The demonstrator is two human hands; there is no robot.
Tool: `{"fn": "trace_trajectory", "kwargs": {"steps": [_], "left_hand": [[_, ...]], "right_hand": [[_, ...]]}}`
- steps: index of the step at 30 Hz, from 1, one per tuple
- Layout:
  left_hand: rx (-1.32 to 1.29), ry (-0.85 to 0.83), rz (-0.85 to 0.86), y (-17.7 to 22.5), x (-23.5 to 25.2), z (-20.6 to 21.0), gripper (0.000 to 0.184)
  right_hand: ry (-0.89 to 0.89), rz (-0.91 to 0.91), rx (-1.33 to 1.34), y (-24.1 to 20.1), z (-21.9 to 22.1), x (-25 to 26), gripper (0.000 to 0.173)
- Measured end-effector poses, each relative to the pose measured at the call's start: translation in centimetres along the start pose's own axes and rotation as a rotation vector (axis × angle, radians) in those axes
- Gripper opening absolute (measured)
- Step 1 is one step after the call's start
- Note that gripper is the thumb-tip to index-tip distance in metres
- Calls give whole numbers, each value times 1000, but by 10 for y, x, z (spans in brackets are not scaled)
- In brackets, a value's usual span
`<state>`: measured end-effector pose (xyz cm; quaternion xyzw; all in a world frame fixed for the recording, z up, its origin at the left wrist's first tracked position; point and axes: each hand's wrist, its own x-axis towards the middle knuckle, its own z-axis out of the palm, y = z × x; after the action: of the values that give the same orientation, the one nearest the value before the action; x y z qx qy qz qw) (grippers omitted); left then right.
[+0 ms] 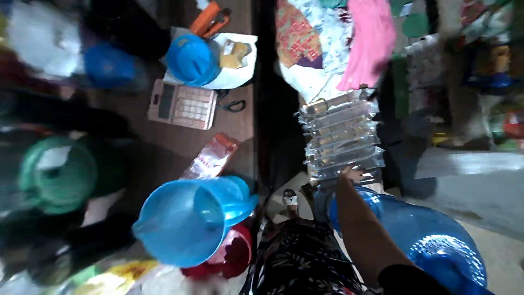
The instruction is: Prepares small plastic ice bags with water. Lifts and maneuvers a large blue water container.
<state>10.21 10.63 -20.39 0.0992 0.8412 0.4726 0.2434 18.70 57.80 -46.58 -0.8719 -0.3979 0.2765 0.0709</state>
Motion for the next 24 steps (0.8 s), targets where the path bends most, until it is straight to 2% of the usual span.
{"fn": "trace_trajectory", "kwargs": {"steps": [4, 6, 8, 11, 14, 18, 24], "left_hand": [[252, 235, -7, -20, -3, -6, 26], [226, 301, -54, -30, -5, -10, 32], [128, 334, -85, -35, -6, -11, 30], [-9, 265, -40, -33, -6, -13, 23], [-63, 158, 29, -34, -7, -18, 20], [-108, 99, 64, -52, -17, -32, 18], [-152, 110, 89, -85, -33, -63, 19]], "right_hand": [[8, -221, -56, 18, -1, -29, 66], [12, -319, 189, 26, 4, -47, 61], [-47, -365, 294, 27, 2, -69, 59], [-202, -452, 254, 28, -16, -111, 51], [-398, -656, 338, 25, -26, -149, 41], [-666, -949, 465, 15, -51, -206, 44], [-783, -939, 568, 24, -85, -257, 50]]}}
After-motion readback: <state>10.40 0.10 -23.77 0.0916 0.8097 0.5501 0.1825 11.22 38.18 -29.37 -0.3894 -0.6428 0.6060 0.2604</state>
